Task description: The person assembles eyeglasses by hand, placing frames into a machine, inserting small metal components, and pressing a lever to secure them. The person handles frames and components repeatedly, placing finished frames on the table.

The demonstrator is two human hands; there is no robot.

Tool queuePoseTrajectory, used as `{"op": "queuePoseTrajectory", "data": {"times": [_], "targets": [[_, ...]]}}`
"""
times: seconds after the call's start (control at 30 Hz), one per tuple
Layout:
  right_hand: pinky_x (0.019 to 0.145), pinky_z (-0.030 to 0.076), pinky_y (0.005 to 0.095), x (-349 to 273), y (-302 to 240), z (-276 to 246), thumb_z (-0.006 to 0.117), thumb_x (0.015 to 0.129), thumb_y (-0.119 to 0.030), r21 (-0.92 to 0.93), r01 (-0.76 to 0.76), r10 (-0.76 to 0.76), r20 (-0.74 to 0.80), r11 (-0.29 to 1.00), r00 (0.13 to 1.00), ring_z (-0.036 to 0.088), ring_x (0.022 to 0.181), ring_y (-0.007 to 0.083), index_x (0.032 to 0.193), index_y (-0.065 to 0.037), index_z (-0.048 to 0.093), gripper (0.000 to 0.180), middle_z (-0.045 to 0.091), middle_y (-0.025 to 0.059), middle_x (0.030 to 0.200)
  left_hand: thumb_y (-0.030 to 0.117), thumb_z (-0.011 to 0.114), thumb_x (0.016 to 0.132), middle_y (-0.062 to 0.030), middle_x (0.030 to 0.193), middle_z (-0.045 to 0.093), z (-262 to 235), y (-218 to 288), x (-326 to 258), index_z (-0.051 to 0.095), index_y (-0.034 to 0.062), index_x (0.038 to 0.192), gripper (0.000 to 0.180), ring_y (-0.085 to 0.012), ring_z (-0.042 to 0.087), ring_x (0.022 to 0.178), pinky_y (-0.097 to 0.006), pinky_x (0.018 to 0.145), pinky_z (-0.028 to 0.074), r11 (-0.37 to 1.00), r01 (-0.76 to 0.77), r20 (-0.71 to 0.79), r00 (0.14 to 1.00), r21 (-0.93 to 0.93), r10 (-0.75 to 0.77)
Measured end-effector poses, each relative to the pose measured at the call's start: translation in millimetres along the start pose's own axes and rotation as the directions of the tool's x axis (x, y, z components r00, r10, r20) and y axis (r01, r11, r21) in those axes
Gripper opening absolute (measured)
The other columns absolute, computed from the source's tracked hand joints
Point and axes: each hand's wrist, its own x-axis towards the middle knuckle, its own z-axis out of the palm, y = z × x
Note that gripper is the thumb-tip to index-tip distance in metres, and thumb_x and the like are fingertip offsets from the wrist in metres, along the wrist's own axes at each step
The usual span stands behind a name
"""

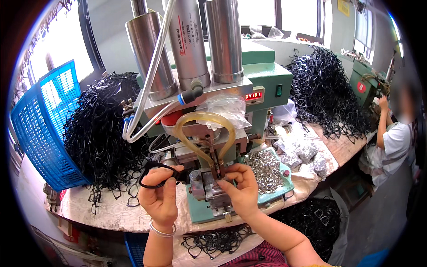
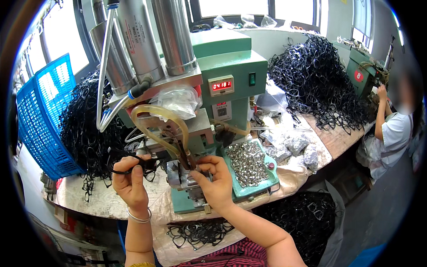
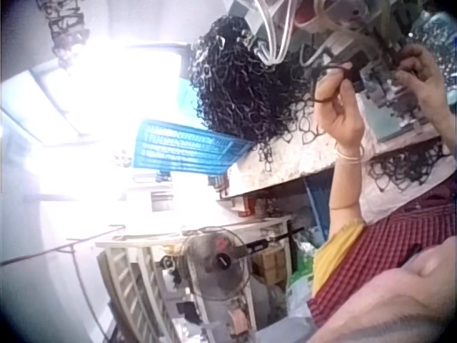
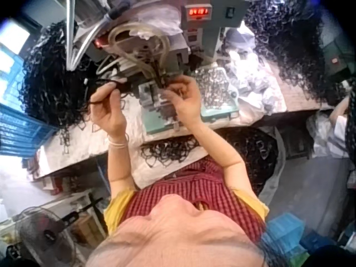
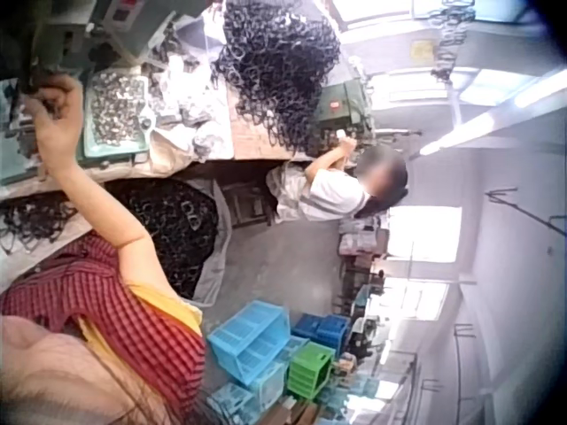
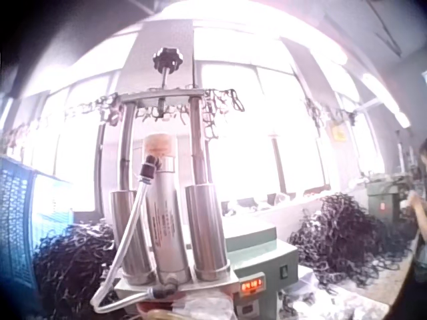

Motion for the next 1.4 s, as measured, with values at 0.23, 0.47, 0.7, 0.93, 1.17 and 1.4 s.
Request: {"op": "queuePoseTrajectory", "data": {"times": [0.23,0.47,0.7,0.93,1.17,1.4], "targets": [[0.095,0.048,0.0331,-9,-50,-21,0.073,0.081,-0.002,-0.475,0.064,0.021,0.171,0.878,0.985,0.064,0.107,0.0230,0.126,-0.003,0.058,0.048,0.066,0.0121,0.113,0.002,0.059,0.093,-0.0158,0.087,0.073,-7,23,-16,0.058,0.0065,0.088,0.007,-0.0217,0.064,0.086,-0.034,0.074,0.047,0.980,-0.036,0.178,0.984,0.195,0.001],[0.097,0.047,0.0462,8,-12,-145,0.075,0.075,-0.011,-0.964,0.264,-0.336,0.236,0.042,0.912,0.056,0.118,0.0402,0.088,-0.007,0.072,0.014,0.065,0.0184,0.110,0.008,0.075,0.074,-0.0049,0.103,0.075,7,-5,-47,0.075,0.0107,0.094,0.020,-0.0239,0.059,0.081,-0.043,0.083,0.052,0.893,-0.382,0.615,0.771,0.237,0.166],[0.083,0.052,0.0444,8,3,-150,0.073,0.072,-0.011,-0.953,0.276,-0.454,0.193,0.124,0.870,0.063,0.097,0.0365,0.080,-0.009,0.074,0.008,0.066,0.0151,0.104,0.006,0.078,0.065,-0.0013,0.108,0.073,21,-12,-43,0.074,0.0116,0.094,0.030,-0.0241,0.056,0.078,-0.043,0.084,0.053,0.876,-0.441,0.648,0.729,0.198,0.221],[0.090,0.054,0.0426,36,36,-140,0.071,0.077,-0.020,-0.932,0.330,-0.246,0.358,-0.150,0.900,0.048,0.130,0.0348,0.088,-0.008,0.065,0.017,0.056,0.0157,0.132,0.004,0.067,0.090,-0.0119,0.108,0.073,30,-1,-67,0.070,0.0059,0.103,0.013,-0.0286,0.069,0.092,-0.043,0.090,0.050,0.889,-0.308,0.574,0.816,0.338,0.065],[0.081,0.054,0.0366,23,7,-152,0.069,0.081,-0.012,-0.939,0.227,-0.426,0.100,0.258,0.899,0.066,0.099,0.0266,0.090,-0.006,0.071,0.011,0.070,0.0070,0.098,0.011,0.070,0.090,-0.0193,0.092,0.070,-96,-41,-52,0.070,-0.0030,0.095,0.014,-0.0281,0.066,0.082,-0.037,0.068,0.053,0.402,0.051,-0.038,0.998,0.914,-0.041],[0.077,0.052,0.0282,7,21,-132,0.068,0.092,-0.019,-0.477,-0.027,-0.227,-0.466,0.879,0.855,0.068,0.085,0.0163,0.108,-0.006,0.073,0.021,0.073,0.0064,0.097,0.060,0.065,0.083,-0.0190,0.083,0.073,-288,-180,-171,0.075,0.0027,0.086,0.058,-0.0384,0.069,0.074,-0.049,0.070,0.053,-0.176,0.490,-0.515,0.742,0.854,-0.430]]}}
